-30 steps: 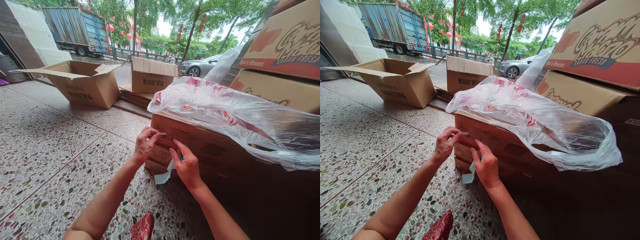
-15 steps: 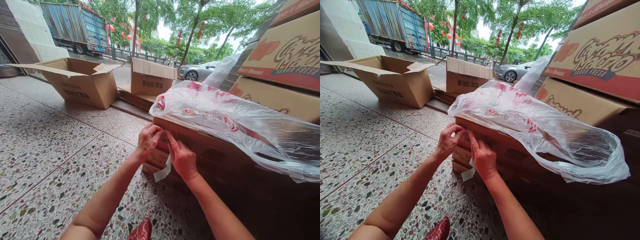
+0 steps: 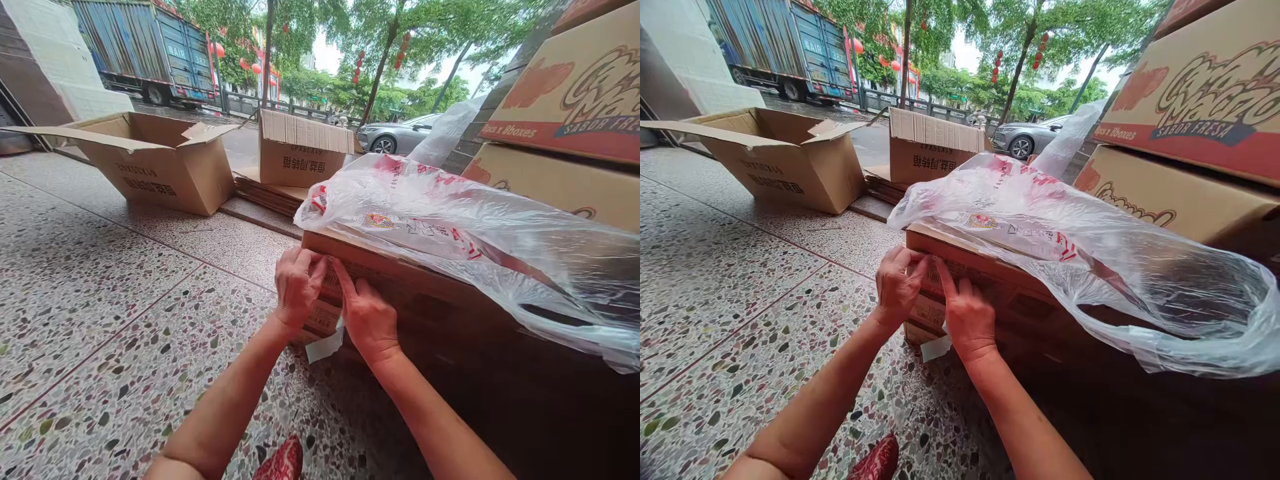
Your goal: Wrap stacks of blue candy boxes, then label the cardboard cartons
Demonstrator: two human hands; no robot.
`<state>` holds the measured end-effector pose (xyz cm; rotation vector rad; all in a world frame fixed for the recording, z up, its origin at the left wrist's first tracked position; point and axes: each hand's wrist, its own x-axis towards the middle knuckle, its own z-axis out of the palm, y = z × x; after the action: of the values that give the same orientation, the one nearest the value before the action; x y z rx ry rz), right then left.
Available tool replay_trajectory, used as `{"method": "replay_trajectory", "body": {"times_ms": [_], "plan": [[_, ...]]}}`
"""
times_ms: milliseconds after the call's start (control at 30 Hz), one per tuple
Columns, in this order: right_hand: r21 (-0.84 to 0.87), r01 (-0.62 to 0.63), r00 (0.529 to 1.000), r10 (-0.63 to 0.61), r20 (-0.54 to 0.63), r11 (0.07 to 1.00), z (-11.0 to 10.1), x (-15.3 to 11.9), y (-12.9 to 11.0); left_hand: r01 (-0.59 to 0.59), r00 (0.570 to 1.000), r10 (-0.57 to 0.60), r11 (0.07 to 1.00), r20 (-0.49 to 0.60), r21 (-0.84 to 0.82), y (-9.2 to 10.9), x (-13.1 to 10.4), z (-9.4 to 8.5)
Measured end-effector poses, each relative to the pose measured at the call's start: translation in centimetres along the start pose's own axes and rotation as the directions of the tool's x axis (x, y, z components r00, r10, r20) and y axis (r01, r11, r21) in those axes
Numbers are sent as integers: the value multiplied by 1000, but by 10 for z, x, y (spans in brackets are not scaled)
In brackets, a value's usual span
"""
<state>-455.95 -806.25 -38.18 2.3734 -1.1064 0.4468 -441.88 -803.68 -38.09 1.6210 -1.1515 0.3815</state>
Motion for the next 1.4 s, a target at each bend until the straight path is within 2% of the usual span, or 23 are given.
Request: {"method": "replay_trajectory", "body": {"times_ms": [67, 167, 233, 333, 433, 467, 500, 567, 600, 633, 667, 700, 733, 767, 800, 833, 867, 933, 1000, 1067, 1133, 1267, 1400], "plan": [[-25, 5, 1000, -4, 21, 1000, -1, 0, 0, 126, 991, -125, 992, -50, 13, -3, -2, -2], [-24, 10, 1000, -9, 30, 1000, -2, 2, -1, 308, 941, -318, 947, -116, -97, -6, -1, 0], [-13, 7, 999, -7, 31, 1000, -2, 3, -1, 317, 937, -341, 921, -74, -227, -7, 2, 5], [60, -15, 998, 11, 59, 998, -1, -2, 1, 322, 942, -331, 865, 45, -385, -11, 10, 16], [337, -88, 992, 54, 110, 937, 2, -16, 8, 380, 923, -354, 773, 153, -507, -24, 8, 16], [480, -132, 989, 82, 125, 867, 3, -22, 10, 404, 910, -391, 753, 139, -520, -28, 2, 12], [626, -182, 983, 116, 145, 758, 3, -29, 13, 423, 893, -440, 743, 99, -518, -30, -8, 7], [838, -288, 956, 184, 227, 463, 2, -41, 16, 460, 862, -505, 740, 46, -490, -27, -38, -4], [886, -340, 936, 199, 289, 315, 0, -45, 17, 482, 862, -493, 723, 119, -495, -22, -55, -9], [899, -397, 910, 202, 361, 184, -1, -50, 18, 518, 855, -429, 683, 291, -516, -16, -73, -13], [887, -456, 878, 194, 437, 69, -2, -53, 19, 581, 801, -315, 614, 509, -535, -9, -90, -15], [860, -509, 843, 181, 506, -35, -3, -56, 19, 660, 706, -194, 529, 681, -534, -2, -104, -16], [823, -552, 805, 169, 568, -134, -3, -59, 20, 741, 588, -72, 448, 806, -500, 3, -115, -16], [780, -583, 766, 165, 621, -227, -2, -62, 21, 812, 475, 18, 378, 880, -446, 8, -122, -15], [737, -603, 726, 174, 666, -307, 0, -64, 22, 866, 383, 68, 321, 921, -384, 10, -126, -13], [698, -613, 684, 193, 704, -370, 2, -67, 23, 903, 312, 87, 283, 946, -324, 10, -127, -12], [659, -626, 639, 210, 740, -418, 5, -69, 25, 925, 262, 82, 263, 962, -275, 9, -125, -11], [563, -669, 546, 192, 815, -485, 10, -75, 28, 943, 199, 40, 265, 979, -203, 3, -117, -11], [443, -720, 469, 96, 878, -535, 15, -81, 30, 931, 155, 9, 334, 988, -149, -6, -107, -12], [329, -762, 417, -33, 908, -558, 19, -88, 31, 891, 111, 19, 440, 994, -108, -16, -99, -13], [254, -791, 392, -143, 909, -556, 22, -94, 30, 842, 97, 36, 529, 995, -102, -26, -92, -13], [143, -814, 366, -305, 879, -563, 25, -103, 28, 744, 133, 37, 657, 990, -124, -41, -82, -12], [106, -810, 358, -344, 868, -577, 27, -106, 26, 724, 174, 14, 675, 985, -138, -47, -75, -14]]}}
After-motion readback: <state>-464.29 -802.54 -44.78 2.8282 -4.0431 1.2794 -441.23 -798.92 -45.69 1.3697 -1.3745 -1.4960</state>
